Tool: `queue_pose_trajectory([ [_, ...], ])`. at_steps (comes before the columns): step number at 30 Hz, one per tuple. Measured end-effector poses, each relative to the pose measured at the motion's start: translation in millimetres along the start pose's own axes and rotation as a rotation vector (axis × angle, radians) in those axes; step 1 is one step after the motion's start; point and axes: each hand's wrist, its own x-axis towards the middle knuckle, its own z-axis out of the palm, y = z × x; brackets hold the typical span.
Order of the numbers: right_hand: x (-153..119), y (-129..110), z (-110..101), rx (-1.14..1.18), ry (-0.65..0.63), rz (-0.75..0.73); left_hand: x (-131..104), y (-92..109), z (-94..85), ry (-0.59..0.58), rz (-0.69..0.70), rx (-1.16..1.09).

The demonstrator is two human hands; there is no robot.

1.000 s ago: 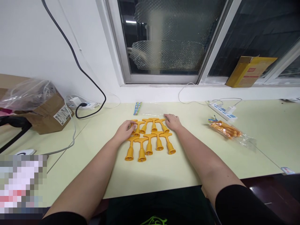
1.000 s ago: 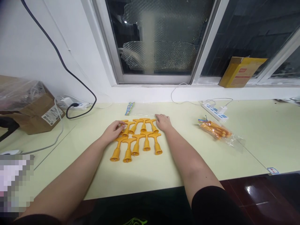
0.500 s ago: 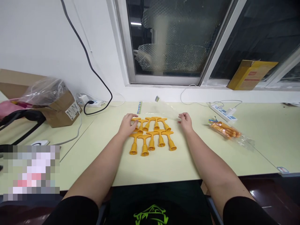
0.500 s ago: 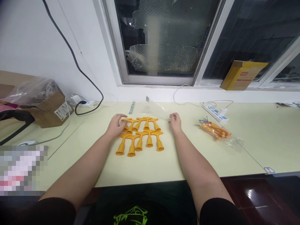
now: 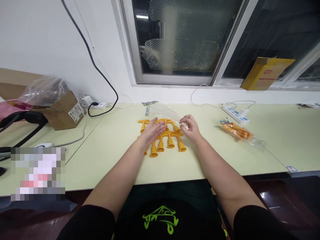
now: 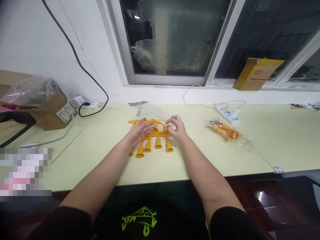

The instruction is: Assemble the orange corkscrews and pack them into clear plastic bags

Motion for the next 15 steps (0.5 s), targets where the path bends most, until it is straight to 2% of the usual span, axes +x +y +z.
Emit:
queue_pose_trajectory([
  [3, -2, -12, 7, -0.195, -0.028, -0.172, 7, 7, 5.2, 0.031, -0.027, -0.107],
  [6, -4, -19, 11, -0.311, -0.003, -0.242, 14, 11, 8.1, 0.149, 0.030, -0.193],
  [10, -6, -14, 11, -0.338, -0.013, -0.170, 14, 7, 5.7, 0.228, 0.169, -0.217],
  [15, -4, -3, 9, -0.328, 0.025, -0.090, 6, 5, -5.1, 0.179, 0.257, -0.168],
])
